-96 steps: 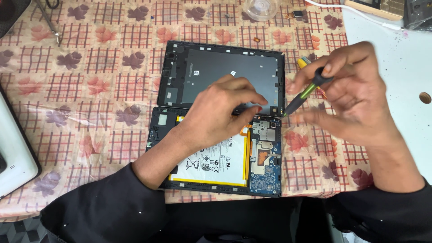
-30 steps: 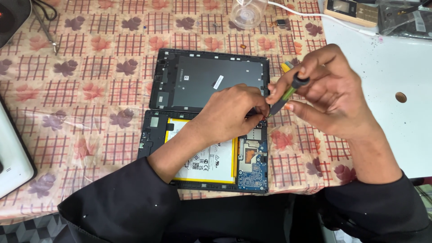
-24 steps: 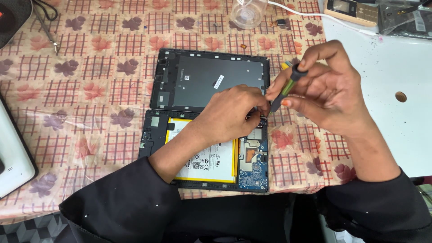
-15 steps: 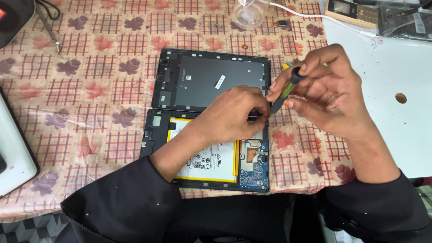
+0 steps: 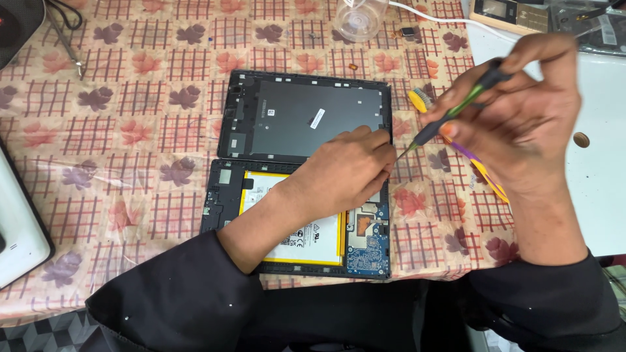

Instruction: The person uses a screwdriver to unscrew components inside an opened tablet, holding the device steady with one hand while working on the exposed battery and motherboard. They reposition the tablet on the work table and continue loosening screws along its edge.

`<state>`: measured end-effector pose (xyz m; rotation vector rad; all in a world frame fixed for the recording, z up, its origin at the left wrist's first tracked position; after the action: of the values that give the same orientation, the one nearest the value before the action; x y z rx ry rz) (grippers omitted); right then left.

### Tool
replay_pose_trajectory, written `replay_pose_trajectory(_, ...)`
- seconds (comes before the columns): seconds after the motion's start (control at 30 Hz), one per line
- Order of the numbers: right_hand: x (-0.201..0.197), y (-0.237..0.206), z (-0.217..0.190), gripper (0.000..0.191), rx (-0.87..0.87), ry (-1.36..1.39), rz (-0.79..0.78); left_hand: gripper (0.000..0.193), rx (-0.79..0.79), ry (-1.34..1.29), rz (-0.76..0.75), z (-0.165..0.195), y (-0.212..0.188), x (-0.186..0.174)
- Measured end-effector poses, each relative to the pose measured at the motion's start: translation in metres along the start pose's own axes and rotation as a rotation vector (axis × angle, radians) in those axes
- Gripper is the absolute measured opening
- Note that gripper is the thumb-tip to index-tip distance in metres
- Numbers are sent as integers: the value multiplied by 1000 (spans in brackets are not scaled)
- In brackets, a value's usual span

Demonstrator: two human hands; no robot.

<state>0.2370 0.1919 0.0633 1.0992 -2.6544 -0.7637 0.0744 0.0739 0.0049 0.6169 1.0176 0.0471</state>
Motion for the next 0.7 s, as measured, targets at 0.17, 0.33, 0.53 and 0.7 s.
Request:
replay_pose_trajectory(0.17, -5, 1, -8, 61, -14, -88, 31, 17, 154, 394, 11, 8, -4, 8)
replay_pose_trajectory(0.33, -3, 0, -1, 61, 35, -50, 43, 19, 186, 459, 68, 9, -7, 10)
replay_pose_trajectory(0.53, -1, -1, -2, 60, 21, -49, 30, 23, 119, 340, 44, 5, -3, 8)
replay_pose_trajectory(0.7, 0, 1, 0, 59, 18, -45, 30, 20, 155, 286, 1, 0, 0, 1)
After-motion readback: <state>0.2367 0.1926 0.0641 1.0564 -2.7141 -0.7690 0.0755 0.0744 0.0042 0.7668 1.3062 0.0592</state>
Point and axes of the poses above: each hand's wrist, its own y-axis towards the middle knuckle, its own x-axis out of the palm, z = x × y, the point moved 4 cm from there along y, towards the middle knuckle, and after that the axes turned 5 degrees about z, right-handed, at the moved point
